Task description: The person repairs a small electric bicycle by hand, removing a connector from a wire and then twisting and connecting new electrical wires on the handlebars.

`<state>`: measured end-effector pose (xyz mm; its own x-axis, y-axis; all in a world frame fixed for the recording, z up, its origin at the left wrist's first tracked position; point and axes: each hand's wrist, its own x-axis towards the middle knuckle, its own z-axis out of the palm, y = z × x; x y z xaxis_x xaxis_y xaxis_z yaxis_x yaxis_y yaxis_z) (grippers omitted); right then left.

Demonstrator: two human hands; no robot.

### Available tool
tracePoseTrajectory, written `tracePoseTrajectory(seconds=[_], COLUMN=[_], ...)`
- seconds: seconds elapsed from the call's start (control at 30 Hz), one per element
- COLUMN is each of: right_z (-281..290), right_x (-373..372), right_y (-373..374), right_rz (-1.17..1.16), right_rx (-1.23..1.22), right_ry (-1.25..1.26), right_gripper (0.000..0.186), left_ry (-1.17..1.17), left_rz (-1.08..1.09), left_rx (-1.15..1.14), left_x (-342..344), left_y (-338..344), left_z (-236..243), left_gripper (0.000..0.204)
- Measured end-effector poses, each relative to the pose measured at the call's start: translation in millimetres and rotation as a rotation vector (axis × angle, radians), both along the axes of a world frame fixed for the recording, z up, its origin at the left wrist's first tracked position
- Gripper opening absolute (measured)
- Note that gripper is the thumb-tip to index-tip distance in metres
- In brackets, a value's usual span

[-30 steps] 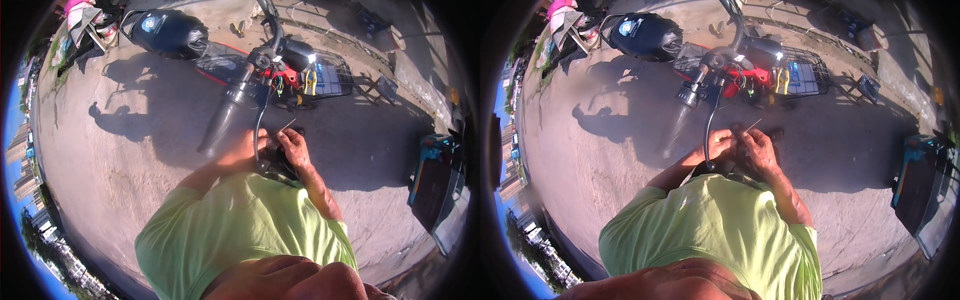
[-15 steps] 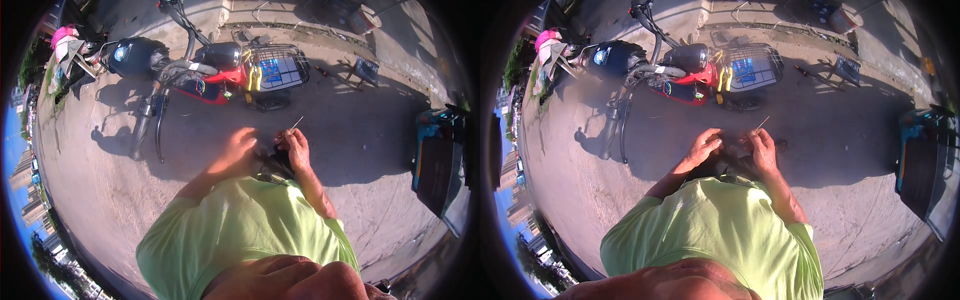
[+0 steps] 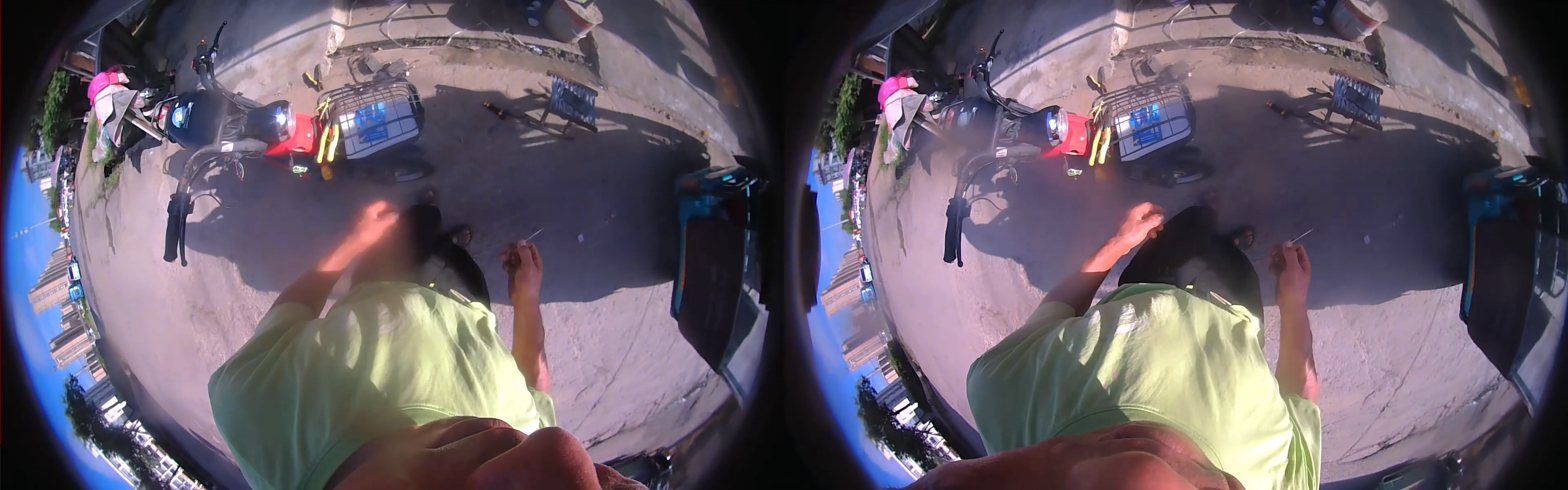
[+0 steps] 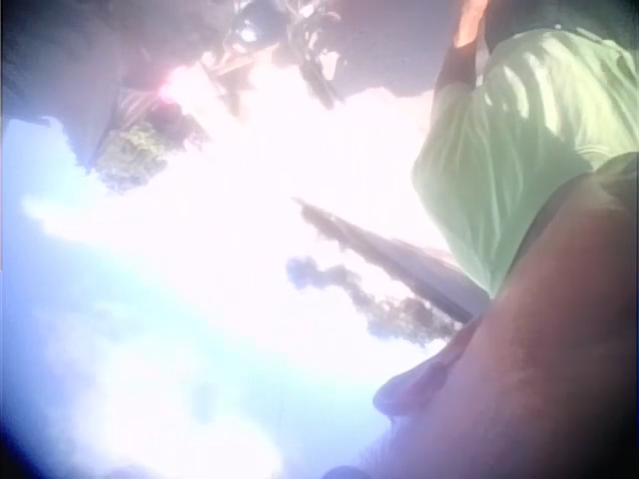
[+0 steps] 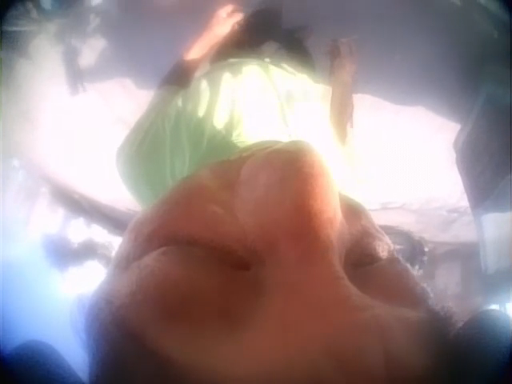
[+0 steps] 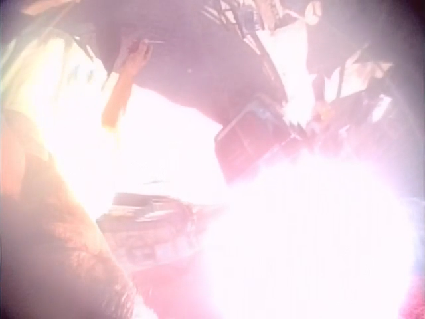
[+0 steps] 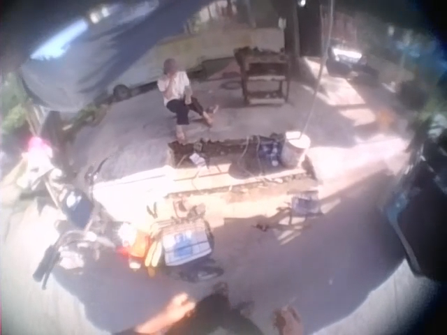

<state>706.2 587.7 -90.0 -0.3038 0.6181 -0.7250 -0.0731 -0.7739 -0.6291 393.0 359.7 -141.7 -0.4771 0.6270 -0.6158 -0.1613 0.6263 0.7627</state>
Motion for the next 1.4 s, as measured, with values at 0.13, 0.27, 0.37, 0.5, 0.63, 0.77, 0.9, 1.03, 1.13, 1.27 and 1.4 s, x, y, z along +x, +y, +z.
tracePoseTrajectory(seconds=[0.13,0.27,0.37,0.5,0.63,0.77,0.9,1.03,1.13,1.27,1.4], right_z=[-23,-35,-36,-41,-33,-47,-86,-110,-126,-130,-141], right_x=[0,2,7,5,-15,-42,-76,-126,-158,-214,-283], right_y=[38,82,124,183,242,314,418,520,592,647,673], right_rz=[-0.029,-0.018,-0.037,-0.042,-0.034,0.060,0.332,0.489,0.604,0.742,0.894], right_rx=[-0.033,-0.057,-0.077,-0.057,-0.049,-0.091,-0.051,-0.015,-0.009,-0.004,-0.003], right_ry=[-0.007,-0.016,-0.079,-0.157,-0.223,-0.152,-0.284,-0.239,-0.157,-0.187,-0.214], right_gripper=[0.009,0.009,0.008,0.009,0.009,0.010,0.010,0.008,0.009,0.012,0.019], left_ry=[0.120,0.039,-0.101,0.132,0.244,0.009,-0.149,-0.335,-0.449,-0.365,-0.263], left_rz=[-0.031,-0.064,-0.103,-0.210,-0.153,0.085,0.343,0.448,0.599,0.900,0.847], left_rx=[-0.221,-0.115,-0.128,-0.173,-0.150,-0.133,-0.089,-0.080,-0.034,-0.016,-0.214], left_x=[-14,-31,-49,-76,-107,-117,-97,-71,-44,-11,-11], left_y=[38,91,148,208,245,265,252,239,252,334,370], left_z=[-39,-82,-94,-103,-87,-83,-101,-114,-128,-88,-43], left_gripper=[0.034,0.030,0.031,0.032,0.036,0.033,0.029,0.045,0.048,0.034,0.026])
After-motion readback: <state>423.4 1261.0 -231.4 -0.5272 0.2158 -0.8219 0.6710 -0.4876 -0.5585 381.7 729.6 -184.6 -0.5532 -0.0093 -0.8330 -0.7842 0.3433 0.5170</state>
